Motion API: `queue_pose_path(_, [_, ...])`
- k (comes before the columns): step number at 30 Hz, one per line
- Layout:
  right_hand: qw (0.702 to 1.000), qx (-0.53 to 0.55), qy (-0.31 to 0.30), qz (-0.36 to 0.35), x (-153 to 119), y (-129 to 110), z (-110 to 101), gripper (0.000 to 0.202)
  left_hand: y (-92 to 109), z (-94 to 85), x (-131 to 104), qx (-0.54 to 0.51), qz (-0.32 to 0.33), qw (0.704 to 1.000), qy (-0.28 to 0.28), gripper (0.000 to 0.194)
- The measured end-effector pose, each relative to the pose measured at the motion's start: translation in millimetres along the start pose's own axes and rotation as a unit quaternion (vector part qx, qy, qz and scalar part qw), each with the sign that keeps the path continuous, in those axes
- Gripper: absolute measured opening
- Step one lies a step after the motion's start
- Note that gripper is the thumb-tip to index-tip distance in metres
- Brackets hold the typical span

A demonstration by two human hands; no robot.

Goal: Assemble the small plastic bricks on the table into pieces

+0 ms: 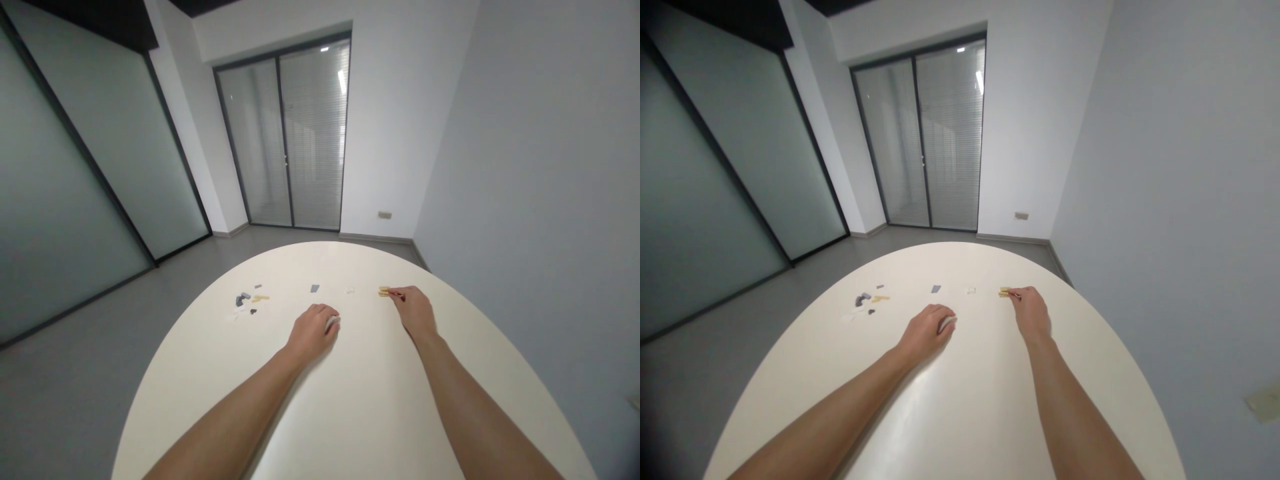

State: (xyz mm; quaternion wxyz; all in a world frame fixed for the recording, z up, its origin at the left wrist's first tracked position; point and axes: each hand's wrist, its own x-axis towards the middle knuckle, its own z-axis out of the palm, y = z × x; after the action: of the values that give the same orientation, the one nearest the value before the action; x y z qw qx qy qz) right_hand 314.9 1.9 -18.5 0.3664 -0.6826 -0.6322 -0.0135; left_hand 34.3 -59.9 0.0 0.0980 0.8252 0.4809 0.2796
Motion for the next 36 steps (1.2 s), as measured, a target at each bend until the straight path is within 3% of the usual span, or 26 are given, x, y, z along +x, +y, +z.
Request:
queue_pose_path(13, [0.999,-0.028,-0.003,-0.028,7,15,13,0.034,-1,-0.1,-1,0.001,-0.011,1.0,-0.003,0.023])
queue_pose_path(22, [0.994,-0.014,-0.02,-0.102,9,17,18,0.032,-2,1.6,0,-0.002,-0.013,1.0,-0.002,0.023])
queue_pose_path(36, [0.99,0.006,-0.042,-0.138,7,0,17,0.031,4,1.0,0,-0.001,-0.012,1.0,0.002,0.024])
